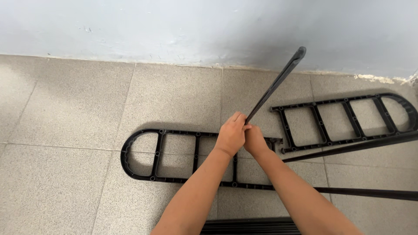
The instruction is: The person assembles a black plastic furniture frame by inserting multiple black metal rods into the slots of two connected base pieces. They pick up rods one by one and push them into place, gradually building the structure on the floor.
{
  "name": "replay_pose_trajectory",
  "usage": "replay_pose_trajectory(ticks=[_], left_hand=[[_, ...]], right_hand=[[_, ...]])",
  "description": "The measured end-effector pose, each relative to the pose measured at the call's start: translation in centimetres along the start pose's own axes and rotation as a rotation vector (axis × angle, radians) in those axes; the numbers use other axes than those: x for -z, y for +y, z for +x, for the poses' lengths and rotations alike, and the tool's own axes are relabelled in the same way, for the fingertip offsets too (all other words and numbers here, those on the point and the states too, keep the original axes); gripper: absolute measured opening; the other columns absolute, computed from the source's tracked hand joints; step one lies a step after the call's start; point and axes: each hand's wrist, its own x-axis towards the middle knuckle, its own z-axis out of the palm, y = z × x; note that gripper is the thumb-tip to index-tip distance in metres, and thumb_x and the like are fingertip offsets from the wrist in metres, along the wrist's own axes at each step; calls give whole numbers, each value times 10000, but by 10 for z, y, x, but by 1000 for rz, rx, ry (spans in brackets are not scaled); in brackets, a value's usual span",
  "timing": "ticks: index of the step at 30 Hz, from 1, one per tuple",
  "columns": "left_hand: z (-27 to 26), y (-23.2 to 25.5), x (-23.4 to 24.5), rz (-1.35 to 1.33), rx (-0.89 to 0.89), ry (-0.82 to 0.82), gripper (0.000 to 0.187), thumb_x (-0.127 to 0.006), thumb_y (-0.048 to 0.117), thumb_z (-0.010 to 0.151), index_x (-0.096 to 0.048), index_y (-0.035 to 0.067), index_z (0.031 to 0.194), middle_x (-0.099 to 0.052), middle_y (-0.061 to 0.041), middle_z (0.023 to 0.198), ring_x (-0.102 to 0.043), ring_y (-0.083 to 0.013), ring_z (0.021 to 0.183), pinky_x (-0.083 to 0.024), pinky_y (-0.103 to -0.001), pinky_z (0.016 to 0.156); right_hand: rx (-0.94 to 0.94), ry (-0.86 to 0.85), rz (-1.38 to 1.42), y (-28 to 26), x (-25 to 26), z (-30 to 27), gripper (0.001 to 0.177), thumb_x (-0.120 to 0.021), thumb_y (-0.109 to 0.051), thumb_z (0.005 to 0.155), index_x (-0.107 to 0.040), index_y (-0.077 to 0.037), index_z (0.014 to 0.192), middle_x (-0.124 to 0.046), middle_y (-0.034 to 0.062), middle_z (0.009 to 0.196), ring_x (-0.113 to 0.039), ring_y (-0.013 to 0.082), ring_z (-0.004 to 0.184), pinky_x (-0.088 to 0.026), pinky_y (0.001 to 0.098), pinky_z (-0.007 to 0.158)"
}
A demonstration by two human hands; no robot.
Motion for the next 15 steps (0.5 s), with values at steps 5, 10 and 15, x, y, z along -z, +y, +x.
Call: replay_pose_trajectory(ticks=[5,10,15], left_hand=[[-2,3,-1,2,-8,64,183,-667,101,919,-592,18,1065,-621,-141,1034,-638,-382,978,-541,-448,824],[-3,2,-2,-6,36,59,179,-672,92,910,-591,17,1051,-620,-142,1034,-642,-378,962,-545,-441,812],[-4,6,-3,-1,18,113,173,-690,91,889,-612,22,1027,-615,-141,1010,-643,-369,935,-553,-432,790]], right_hand=[[77,106,60,-5,2,-1,67,-662,-49,828,-620,-3,854,-694,182,807,-681,393,747,-543,461,616],[21,168,228,-12,-1,-8,91,-681,-71,825,-630,-9,867,-704,190,841,-683,401,770,-548,454,624],[-11,153,141,-19,1,-13,119,-712,-86,797,-623,-31,741,-697,161,737,-678,366,691,-528,445,576]])
